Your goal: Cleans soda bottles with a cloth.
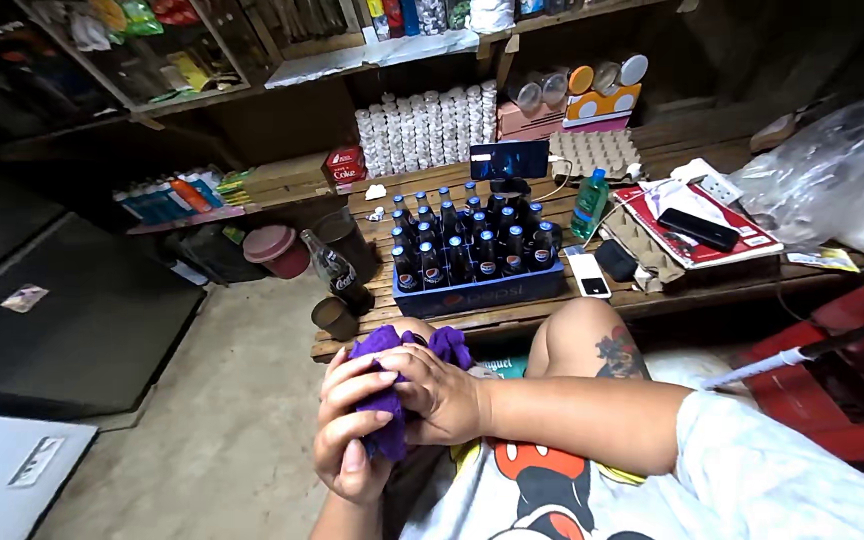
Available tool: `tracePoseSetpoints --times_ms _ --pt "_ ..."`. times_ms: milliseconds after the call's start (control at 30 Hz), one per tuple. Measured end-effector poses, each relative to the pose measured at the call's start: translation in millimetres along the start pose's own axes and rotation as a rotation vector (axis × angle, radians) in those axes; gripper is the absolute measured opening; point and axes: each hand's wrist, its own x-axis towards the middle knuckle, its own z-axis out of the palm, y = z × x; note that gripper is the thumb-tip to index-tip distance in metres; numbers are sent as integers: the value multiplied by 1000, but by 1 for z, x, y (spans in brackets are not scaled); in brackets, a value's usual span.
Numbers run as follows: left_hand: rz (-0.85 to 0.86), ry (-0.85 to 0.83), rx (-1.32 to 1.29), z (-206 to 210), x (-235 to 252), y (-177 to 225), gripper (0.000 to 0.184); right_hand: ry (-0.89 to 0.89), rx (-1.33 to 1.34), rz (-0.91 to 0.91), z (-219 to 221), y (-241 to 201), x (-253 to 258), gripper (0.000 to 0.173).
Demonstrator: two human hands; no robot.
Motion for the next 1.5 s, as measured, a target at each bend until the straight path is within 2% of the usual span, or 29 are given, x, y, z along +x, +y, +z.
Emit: tracePoseSetpoints --times_ms 200,700,967,1100,1233,1333,1433,1500 --pt "-24 42 -18 3 -3 2 35 -89 40 76 -5 3 1 41" --pt "63 -79 127 2 -11 6 38 -103 187 156 -11 11 6 62" --pt "71 -98 147 3 -12 8 38 -137 213 216 -14 13 5 60" --pt "62 -75 134 3 -10 7 37 -128 198 246 -13 16 0 65" --pt "-25 61 103 0 6 3 25 -199 175 444 -17 13 -3 63" --pt "-183 198 -53 -8 24 -4 15 -263 133 649 -18 11 -3 60" --pt "-462 314 -234 -18 33 -2 22 -333 65 765 -14 13 -5 62" --pt "-546 392 -319 -20 33 2 33 -358 58 772 -15 15 -4 61"
